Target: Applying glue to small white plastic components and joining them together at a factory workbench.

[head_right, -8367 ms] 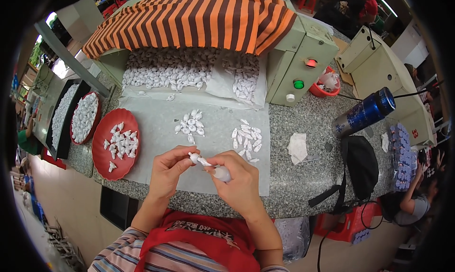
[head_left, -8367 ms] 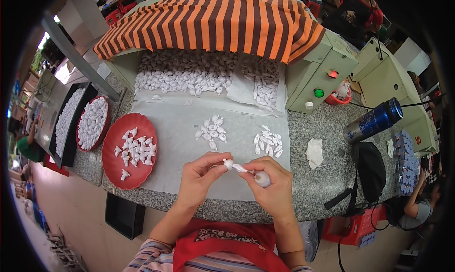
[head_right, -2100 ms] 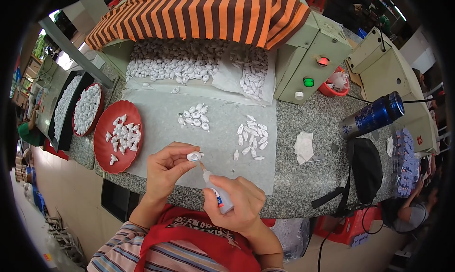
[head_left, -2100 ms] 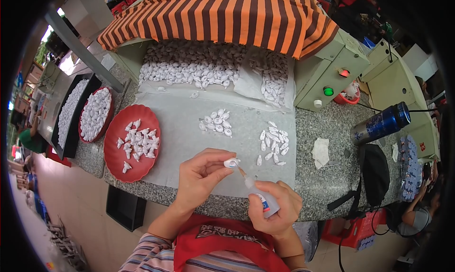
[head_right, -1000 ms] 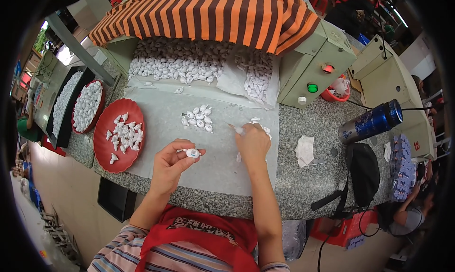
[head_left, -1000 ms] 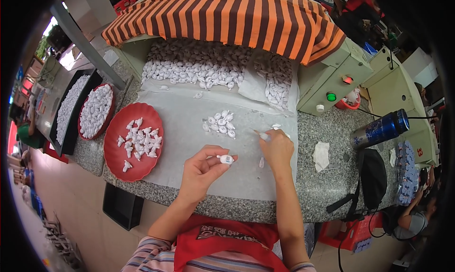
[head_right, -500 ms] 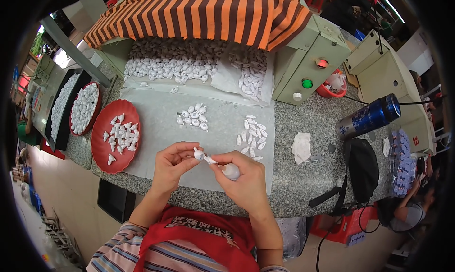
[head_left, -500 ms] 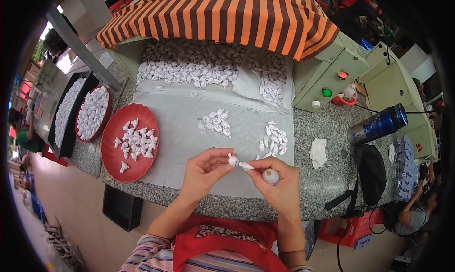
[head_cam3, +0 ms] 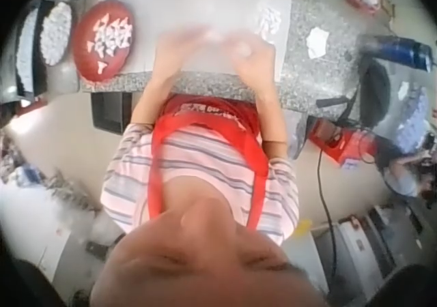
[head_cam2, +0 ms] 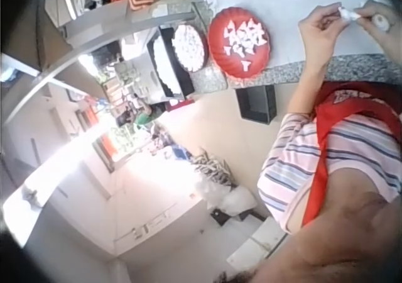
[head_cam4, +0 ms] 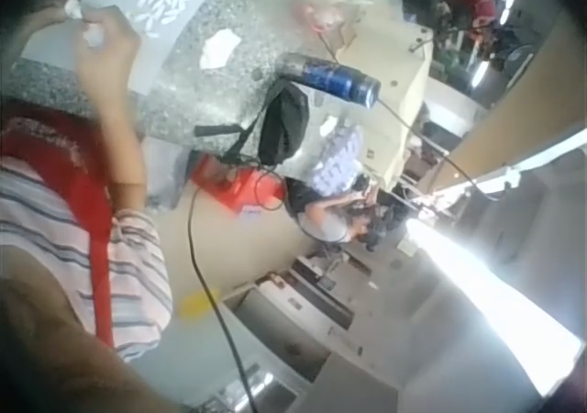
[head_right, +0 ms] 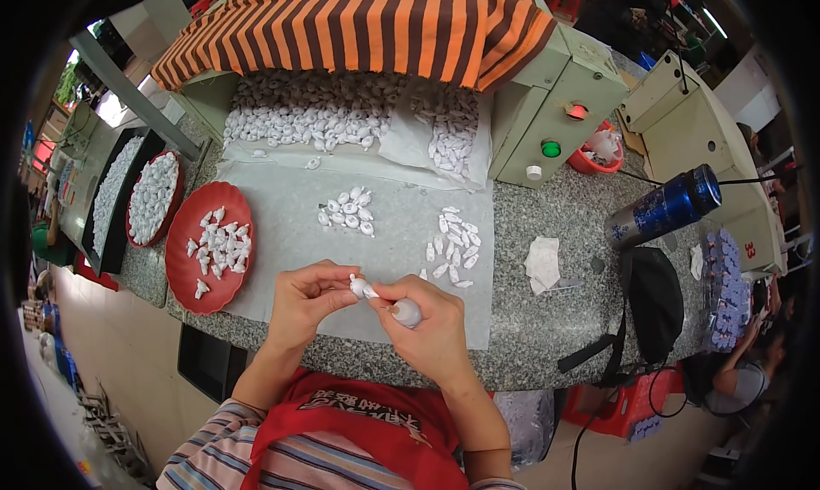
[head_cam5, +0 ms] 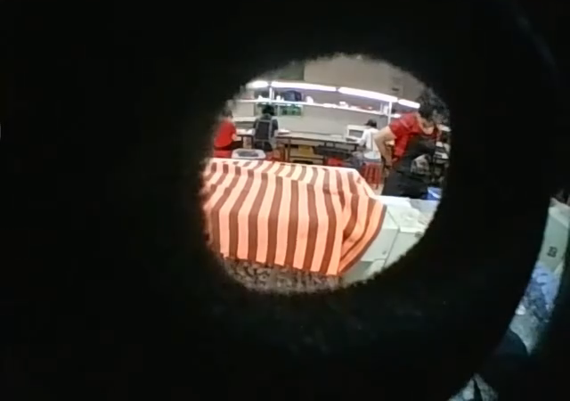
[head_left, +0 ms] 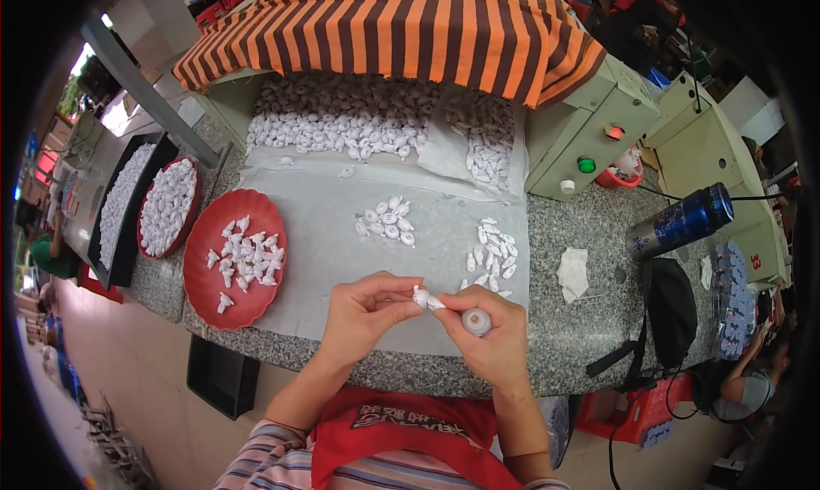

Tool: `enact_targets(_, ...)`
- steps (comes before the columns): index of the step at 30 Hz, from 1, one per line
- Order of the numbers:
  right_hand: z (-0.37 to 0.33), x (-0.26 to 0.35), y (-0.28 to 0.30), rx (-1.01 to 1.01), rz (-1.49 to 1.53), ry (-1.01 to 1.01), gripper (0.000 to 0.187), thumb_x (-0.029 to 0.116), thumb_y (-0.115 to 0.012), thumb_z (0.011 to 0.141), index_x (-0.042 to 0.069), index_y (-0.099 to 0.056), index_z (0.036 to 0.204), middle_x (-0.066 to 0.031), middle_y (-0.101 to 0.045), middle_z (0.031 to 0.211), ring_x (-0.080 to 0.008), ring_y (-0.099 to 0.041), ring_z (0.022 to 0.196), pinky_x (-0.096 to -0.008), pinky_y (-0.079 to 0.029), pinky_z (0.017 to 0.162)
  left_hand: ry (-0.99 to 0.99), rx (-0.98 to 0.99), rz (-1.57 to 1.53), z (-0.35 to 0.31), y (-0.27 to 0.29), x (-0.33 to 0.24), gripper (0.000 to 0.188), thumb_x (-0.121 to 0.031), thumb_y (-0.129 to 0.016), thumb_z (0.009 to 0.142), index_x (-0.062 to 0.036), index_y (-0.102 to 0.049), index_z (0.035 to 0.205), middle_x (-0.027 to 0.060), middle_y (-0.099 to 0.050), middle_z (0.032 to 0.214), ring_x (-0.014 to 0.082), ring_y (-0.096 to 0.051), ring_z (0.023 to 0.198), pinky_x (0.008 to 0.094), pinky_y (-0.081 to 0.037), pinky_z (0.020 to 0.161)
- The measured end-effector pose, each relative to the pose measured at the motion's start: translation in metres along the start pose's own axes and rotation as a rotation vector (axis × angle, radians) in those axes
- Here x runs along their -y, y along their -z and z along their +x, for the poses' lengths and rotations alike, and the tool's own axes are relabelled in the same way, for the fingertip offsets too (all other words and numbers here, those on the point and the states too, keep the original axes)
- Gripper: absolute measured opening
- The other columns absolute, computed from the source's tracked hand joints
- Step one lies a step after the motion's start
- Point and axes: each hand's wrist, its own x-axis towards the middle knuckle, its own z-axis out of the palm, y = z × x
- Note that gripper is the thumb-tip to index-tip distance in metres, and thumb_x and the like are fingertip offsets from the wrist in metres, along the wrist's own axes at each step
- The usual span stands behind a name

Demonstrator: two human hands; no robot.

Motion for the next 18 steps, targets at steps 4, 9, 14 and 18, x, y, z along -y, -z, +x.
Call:
enact_targets(4, 0.0, -0.003, 0.001, 0.009, 0.052, -0.029, 0.011, -0.005, -0.066, 0.071, -0.001, -0.064, 0.081, -0.0033, -0.061, 0.071, -0.0071, -0.053, 0.064, -0.0194, -0.04, 0.056, -0.037, -0.014, 0.037, -0.002, -0.003, -0.003, 0.027, 0.011, -0.062, 0.071, 0.007, -0.061, 0.098, 0.0102, -0.061, 0.086, 0.0157, -0.06, 0.082, 0.0251, -0.05, 0.074)
enact_targets(9, 0.014, -0.01, 0.006, 0.09, 0.074, -0.241, 0.008, -0.001, -0.067, 0.072, -0.003, -0.064, 0.079, -0.0042, -0.061, 0.067, -0.0076, -0.054, 0.058, -0.0195, -0.041, 0.051, 0.156, -0.029, 0.001, 0.005, 0.003, 0.008, 0.026, 0.005, -0.062, 0.075, 0.0059, -0.06, 0.1, 0.0099, -0.062, 0.086, 0.0152, -0.061, 0.079, 0.025, -0.05, 0.073)
enact_targets(14, 0.044, -0.015, 0.006, 0.227, 0.182, -0.47, 0.012, 0.005, -0.067, 0.073, -0.005, -0.062, 0.077, -0.0061, -0.06, 0.06, -0.0081, -0.053, 0.05, -0.02, -0.042, 0.044, 0.51, 0.028, -0.402, 0.017, 0.019, 0.04, 0.029, -0.01, -0.061, 0.082, 0.0057, -0.056, 0.105, 0.0105, -0.063, 0.094, 0.0152, -0.062, 0.083, 0.0214, -0.05, 0.072)
enact_targets(18, 0.052, -0.019, 0.004, 0.308, 0.205, -0.512, 0.012, 0.006, -0.065, 0.073, -0.005, -0.063, 0.077, -0.0073, -0.061, 0.061, -0.0083, -0.055, 0.05, -0.0196, -0.042, 0.044, 0.578, 0.075, -0.58, 0.018, 0.023, 0.054, 0.031, -0.014, -0.059, 0.084, 0.0056, -0.055, 0.107, 0.0108, -0.063, 0.093, 0.0146, -0.061, 0.087, 0.0201, -0.049, 0.075)
